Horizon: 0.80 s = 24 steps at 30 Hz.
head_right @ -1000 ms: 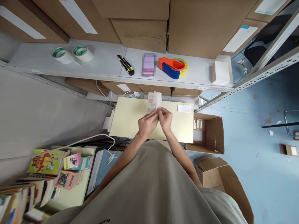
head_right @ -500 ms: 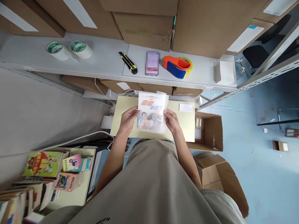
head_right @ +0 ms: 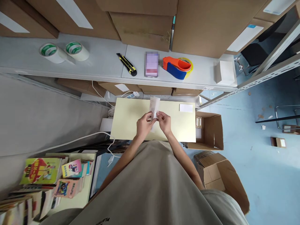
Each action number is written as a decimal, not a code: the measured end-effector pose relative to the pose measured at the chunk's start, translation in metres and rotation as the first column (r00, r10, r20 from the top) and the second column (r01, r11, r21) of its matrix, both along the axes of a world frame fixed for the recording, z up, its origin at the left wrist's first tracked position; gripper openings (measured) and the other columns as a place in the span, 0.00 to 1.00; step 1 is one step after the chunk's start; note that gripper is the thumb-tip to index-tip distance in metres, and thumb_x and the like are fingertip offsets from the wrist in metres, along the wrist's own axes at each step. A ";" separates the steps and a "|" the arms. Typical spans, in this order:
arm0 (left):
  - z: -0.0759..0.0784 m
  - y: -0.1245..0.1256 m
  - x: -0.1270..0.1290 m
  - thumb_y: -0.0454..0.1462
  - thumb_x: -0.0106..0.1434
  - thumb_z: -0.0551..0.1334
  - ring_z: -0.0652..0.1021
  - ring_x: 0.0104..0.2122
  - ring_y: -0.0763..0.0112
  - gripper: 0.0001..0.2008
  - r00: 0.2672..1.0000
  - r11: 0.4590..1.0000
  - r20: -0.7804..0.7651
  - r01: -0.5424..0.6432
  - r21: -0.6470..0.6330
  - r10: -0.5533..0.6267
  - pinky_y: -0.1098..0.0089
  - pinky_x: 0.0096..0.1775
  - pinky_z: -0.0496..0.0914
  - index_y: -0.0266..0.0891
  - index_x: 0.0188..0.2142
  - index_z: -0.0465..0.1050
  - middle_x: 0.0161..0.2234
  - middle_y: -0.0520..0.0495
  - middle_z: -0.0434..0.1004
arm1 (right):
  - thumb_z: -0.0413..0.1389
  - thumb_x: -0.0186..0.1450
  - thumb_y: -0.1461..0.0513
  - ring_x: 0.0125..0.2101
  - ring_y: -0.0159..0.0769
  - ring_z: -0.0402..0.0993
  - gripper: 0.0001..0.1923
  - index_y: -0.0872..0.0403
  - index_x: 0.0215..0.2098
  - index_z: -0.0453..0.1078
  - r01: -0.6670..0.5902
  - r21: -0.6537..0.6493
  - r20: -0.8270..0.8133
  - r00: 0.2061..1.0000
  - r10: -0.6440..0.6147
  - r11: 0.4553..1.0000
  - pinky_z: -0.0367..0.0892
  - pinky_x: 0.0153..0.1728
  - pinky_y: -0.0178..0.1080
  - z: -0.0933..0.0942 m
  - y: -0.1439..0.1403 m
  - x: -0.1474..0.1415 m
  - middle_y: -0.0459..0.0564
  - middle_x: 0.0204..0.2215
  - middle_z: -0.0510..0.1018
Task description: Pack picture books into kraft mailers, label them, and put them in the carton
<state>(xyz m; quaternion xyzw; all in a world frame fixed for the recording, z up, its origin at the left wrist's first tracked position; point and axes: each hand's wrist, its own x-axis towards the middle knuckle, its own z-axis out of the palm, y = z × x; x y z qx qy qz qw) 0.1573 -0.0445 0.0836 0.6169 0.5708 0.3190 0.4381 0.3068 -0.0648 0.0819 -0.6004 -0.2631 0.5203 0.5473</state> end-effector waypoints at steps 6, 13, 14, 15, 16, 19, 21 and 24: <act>-0.018 0.001 -0.005 0.45 0.70 0.73 0.91 0.42 0.55 0.12 0.994 0.993 0.092 -0.047 -0.105 0.057 0.60 0.46 0.83 0.46 0.51 0.84 0.45 0.43 0.93 | 0.70 0.60 0.26 0.50 0.51 0.91 0.42 0.50 0.52 0.87 -0.130 0.049 -0.043 0.990 0.132 0.990 0.86 0.60 0.58 -0.006 -0.007 -0.001 0.55 0.46 0.93; -0.025 0.020 -0.025 0.54 0.59 0.75 0.86 0.41 0.59 0.20 0.912 0.937 0.365 -0.054 -0.345 0.187 0.64 0.45 0.79 0.41 0.39 0.83 0.37 0.46 0.89 | 0.74 0.59 0.35 0.71 0.60 0.78 0.43 0.51 0.63 0.82 0.042 -0.015 0.271 0.962 -0.037 0.999 0.76 0.72 0.64 -0.013 -0.006 0.050 0.66 0.72 0.81; -0.023 0.023 -0.030 0.55 0.57 0.76 0.86 0.41 0.59 0.22 0.891 0.928 0.402 -0.053 -0.369 0.210 0.64 0.46 0.79 0.40 0.40 0.84 0.38 0.45 0.89 | 0.77 0.55 0.36 0.69 0.61 0.80 0.46 0.52 0.63 0.81 0.046 -0.052 0.250 0.968 -0.032 0.998 0.77 0.71 0.65 -0.013 -0.006 0.056 0.67 0.70 0.82; -0.021 0.025 -0.035 0.56 0.55 0.78 0.85 0.41 0.60 0.24 0.871 0.920 0.434 -0.051 -0.388 0.231 0.64 0.46 0.79 0.40 0.40 0.84 0.38 0.45 0.89 | 0.79 0.53 0.37 0.64 0.60 0.84 0.48 0.53 0.62 0.82 0.019 -0.087 0.198 0.980 -0.002 0.996 0.79 0.68 0.65 -0.013 -0.007 0.061 0.67 0.65 0.86; -0.019 0.026 -0.040 0.56 0.54 0.79 0.85 0.41 0.59 0.25 0.854 0.914 0.459 -0.045 -0.403 0.244 0.63 0.46 0.79 0.40 0.41 0.85 0.39 0.44 0.90 | 0.80 0.51 0.37 0.58 0.58 0.87 0.46 0.53 0.59 0.83 -0.028 -0.111 0.135 0.990 0.043 0.993 0.82 0.65 0.64 -0.013 -0.007 0.062 0.65 0.58 0.90; -0.015 0.026 -0.054 0.57 0.54 0.82 0.86 0.43 0.58 0.28 0.840 0.916 0.488 -0.027 -0.401 0.238 0.62 0.47 0.79 0.39 0.43 0.88 0.40 0.43 0.91 | 0.80 0.54 0.36 0.44 0.47 0.88 0.35 0.52 0.45 0.85 -0.128 -0.111 0.048 0.990 0.134 0.985 0.85 0.57 0.59 -0.013 -0.007 0.057 0.54 0.39 0.91; -0.018 0.025 -0.063 0.57 0.56 0.82 0.86 0.46 0.56 0.28 0.851 0.928 0.475 -0.037 -0.371 0.224 0.61 0.50 0.80 0.39 0.45 0.89 0.43 0.42 0.91 | 0.79 0.56 0.38 0.40 0.44 0.87 0.30 0.51 0.42 0.84 -0.127 -0.114 0.074 0.988 0.136 0.985 0.86 0.54 0.56 -0.015 -0.006 0.048 0.50 0.36 0.90; -0.035 0.023 -0.078 0.56 0.57 0.82 0.86 0.46 0.55 0.28 0.872 0.927 0.419 -0.092 -0.364 0.251 0.60 0.49 0.80 0.39 0.48 0.91 0.45 0.41 0.92 | 0.76 0.59 0.42 0.40 0.43 0.87 0.26 0.49 0.44 0.82 -0.125 -0.129 0.146 0.979 0.143 0.984 0.84 0.54 0.54 -0.025 -0.002 0.032 0.49 0.36 0.90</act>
